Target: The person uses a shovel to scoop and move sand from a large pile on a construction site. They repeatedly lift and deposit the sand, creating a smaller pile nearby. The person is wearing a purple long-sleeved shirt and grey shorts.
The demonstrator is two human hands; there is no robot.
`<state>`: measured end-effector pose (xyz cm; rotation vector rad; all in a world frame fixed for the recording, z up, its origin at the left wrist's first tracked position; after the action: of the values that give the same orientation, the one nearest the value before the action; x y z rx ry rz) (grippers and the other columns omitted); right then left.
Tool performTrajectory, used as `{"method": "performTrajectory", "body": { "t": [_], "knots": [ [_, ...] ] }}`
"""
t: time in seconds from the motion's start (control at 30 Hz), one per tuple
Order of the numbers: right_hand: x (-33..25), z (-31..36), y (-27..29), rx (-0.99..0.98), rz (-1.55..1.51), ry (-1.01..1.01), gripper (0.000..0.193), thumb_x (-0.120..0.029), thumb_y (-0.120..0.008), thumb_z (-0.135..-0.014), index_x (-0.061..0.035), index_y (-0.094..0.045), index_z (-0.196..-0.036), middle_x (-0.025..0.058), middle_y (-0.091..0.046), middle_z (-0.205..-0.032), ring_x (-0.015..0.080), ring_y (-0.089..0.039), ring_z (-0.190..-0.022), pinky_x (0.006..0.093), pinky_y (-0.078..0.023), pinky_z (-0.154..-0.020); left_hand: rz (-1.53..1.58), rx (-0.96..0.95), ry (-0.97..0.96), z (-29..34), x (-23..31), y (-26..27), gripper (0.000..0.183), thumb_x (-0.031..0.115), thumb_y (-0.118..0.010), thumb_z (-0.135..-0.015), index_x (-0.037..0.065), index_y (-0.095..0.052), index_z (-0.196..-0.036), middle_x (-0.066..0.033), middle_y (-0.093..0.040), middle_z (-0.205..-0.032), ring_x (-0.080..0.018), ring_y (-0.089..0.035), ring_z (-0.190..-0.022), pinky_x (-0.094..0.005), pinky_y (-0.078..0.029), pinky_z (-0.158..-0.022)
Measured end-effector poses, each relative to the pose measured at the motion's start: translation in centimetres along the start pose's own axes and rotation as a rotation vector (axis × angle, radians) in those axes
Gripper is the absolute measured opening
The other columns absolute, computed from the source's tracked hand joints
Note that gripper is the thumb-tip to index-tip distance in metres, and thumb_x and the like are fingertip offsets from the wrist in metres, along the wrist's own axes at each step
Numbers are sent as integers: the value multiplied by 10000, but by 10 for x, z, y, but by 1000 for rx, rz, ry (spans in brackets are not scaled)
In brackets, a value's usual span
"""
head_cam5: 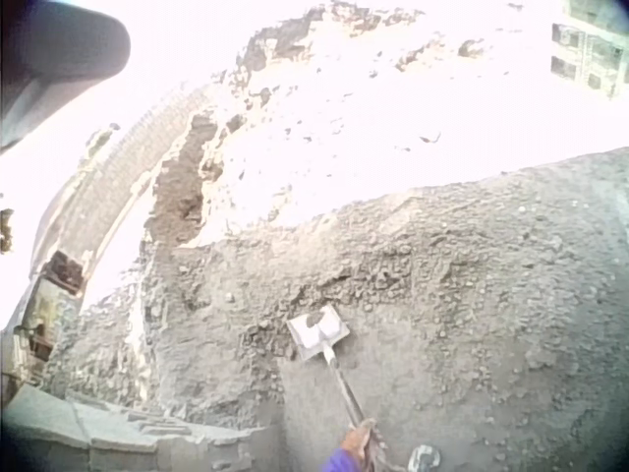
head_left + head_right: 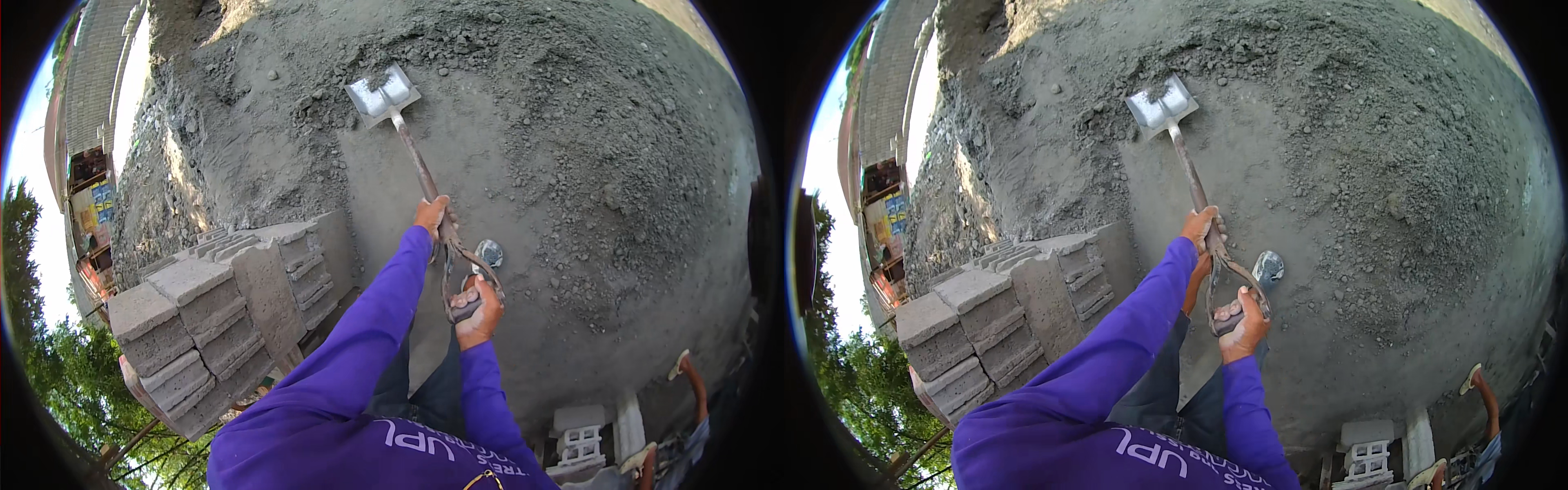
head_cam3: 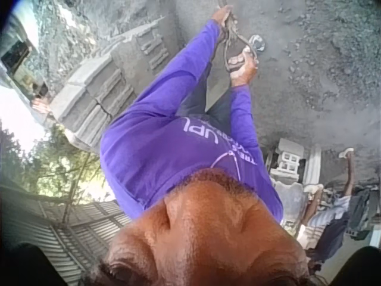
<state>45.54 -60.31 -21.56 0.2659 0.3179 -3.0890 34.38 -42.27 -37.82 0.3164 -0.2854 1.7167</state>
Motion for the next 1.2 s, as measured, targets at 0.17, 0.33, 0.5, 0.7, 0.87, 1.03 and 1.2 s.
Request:
{"method": "performTrajectory", "body": {
  "t": [0.17, 0.33, 0.5, 0.7, 0.87, 1.03, 1.2],
  "knots": [
    [-9, 30, -28, 44, 52, 49, 209, -85, -674, -862, -122, -509, -740, 8, -458, -567, 160, -445, -418, 345, -431, -461, 20, 23, 130, 31, 1, 1, 195, 158, -662, -864, 85, -519, -975, -55, -555, -730, -186, -581, -565, -399, -526, -468],
    [-44, 67, 2, 101, 56, 18, 230, -112, -653, -859, -133, -503, -686, 3, -448, -519, 162, -429, -390, 347, -431, -457, -65, 138, 178, 62, -44, -13, 197, 161, -644, -887, 62, -513, -996, -71, -547, -728, -200, -560, -534, -417, -515, -440],
    [-28, -28, -105, 61, -144, -85, 228, -109, -640, -843, -131, -511, -657, 1, -436, -504, 171, -433, -388, 353, -416, -447, -92, 74, 201, -24, 71, -35, 176, 128, -629, -888, 15, -510, -952, -92, -553, -726, -220, -564, -503, -437, -514, -423],
    [-47, -58, -76, 117, 148, 64, 134, -105, -642, -830, -92, -537, -749, 17, -432, -507, 186, -446, -389, 370, -419, -421, 110, -1, 141, -65, 44, -45, 203, 128, -664, -871, 42, -509, -968, -97, -551, -746, -236, -589, -561, -446, -530, -473],
    [-72, -56, -134, 73, 88, 192, 100, -37, -649, -808, -51, -570, -867, 31, -451, -548, 166, -450, -400, 349, -425, -375, 197, -219, 188, -69, 99, -82, 269, 195, -717, -844, 72, -522, -983, -97, -564, -764, -249, -611, -623, -466, -559, -541],
    [-83, -49, -142, 273, 266, 267, 145, -50, -665, -823, -47, -596, -950, 32, -474, -577, 164, -468, -403, 320, -417, -370, 308, 65, 26, -230, 185, -25, 250, 195, -711, -836, 87, -551, -996, -79, -572, -757, -232, -605, -609, -431, -539, -510],
    [-78, -57, -97, 444, 269, 302, 122, -70, -666, -834, -51, -586, -924, 28, -475, -577, 154, -466, -393, 312, -416, -361, 73, 194, 101, -250, 175, -22, 153, 160, -662, -838, 77, -545, -893, -55, -551, -684, -183, -559, -526, -372, -471, -448]
  ]
}}
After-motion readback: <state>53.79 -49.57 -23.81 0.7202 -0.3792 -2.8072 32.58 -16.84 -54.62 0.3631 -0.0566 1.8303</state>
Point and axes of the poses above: each hand's wrist, its own z-axis away from the middle knuckle, its own y-axis out of the back of the hand, x = y × z, the point moved 10 cm from there along -z, towards the middle knuckle
